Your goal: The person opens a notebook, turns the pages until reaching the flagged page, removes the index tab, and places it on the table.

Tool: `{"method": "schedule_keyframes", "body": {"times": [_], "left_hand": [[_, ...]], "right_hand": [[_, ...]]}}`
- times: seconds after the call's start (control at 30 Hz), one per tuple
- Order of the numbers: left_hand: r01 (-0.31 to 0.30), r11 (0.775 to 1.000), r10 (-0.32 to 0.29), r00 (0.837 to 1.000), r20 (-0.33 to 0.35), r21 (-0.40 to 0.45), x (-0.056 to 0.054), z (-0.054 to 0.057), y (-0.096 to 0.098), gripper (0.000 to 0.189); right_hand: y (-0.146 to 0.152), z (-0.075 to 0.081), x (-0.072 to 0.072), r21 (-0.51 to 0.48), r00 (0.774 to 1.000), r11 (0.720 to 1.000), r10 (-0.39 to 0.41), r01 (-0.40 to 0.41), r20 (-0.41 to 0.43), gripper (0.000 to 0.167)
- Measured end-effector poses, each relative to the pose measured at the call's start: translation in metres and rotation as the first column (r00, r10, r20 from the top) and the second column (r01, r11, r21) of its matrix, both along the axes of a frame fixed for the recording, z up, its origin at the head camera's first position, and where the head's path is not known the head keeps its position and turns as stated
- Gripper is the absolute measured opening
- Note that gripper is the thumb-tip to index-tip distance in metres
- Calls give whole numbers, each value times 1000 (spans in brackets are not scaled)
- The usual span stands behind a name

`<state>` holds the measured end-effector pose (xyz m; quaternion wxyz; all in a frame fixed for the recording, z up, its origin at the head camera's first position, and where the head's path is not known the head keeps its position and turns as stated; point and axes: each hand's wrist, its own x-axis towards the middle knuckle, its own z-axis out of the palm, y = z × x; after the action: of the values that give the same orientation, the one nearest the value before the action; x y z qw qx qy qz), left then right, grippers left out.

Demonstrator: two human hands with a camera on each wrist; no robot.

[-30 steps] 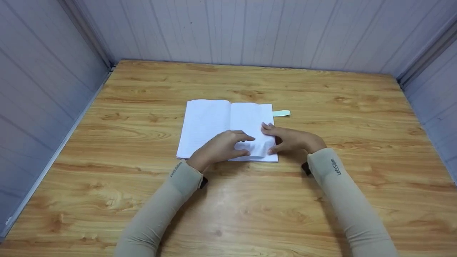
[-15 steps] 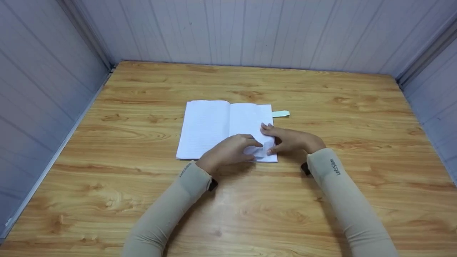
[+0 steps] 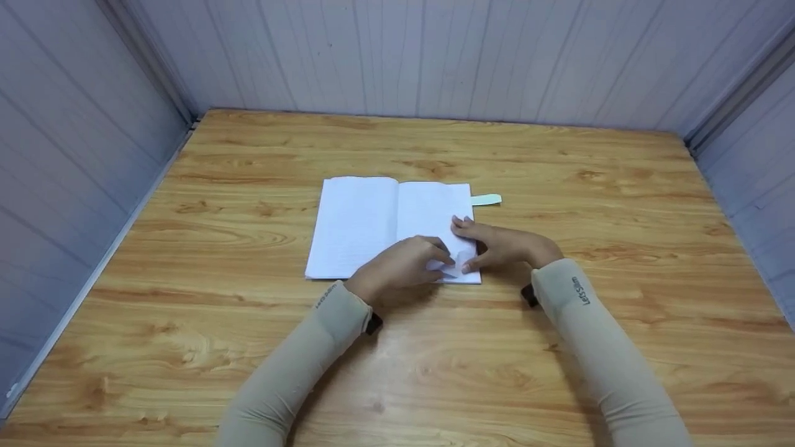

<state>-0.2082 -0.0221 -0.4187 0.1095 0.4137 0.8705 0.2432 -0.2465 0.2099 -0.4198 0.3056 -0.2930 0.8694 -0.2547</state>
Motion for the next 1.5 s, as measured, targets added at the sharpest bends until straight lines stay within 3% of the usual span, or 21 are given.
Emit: {"method": "schedule_keyframes", "body": {"times": [0.43,0.8,1.0,1.23,1.5], "left_hand": [[9,1000,-8,1000,-24,21,1,0,-5,24],[-10,998,17,992,-124,55,1,7,-8,25],[-50,994,66,983,-170,99,5,9,-12,37],[-134,959,174,973,-149,249,4,10,-17,45],[-217,884,284,952,-110,413,1,16,-29,44]], "right_hand": [[5,-1,0,-27,999,999,-41,42,9,92],[14,-1,0,-124,995,989,-88,82,-40,110],[19,-3,-1,-179,989,975,-142,131,-47,115],[22,-6,-1,-188,982,968,-181,168,-54,119],[21,-3,0,-160,986,977,-154,144,-56,112]]}}
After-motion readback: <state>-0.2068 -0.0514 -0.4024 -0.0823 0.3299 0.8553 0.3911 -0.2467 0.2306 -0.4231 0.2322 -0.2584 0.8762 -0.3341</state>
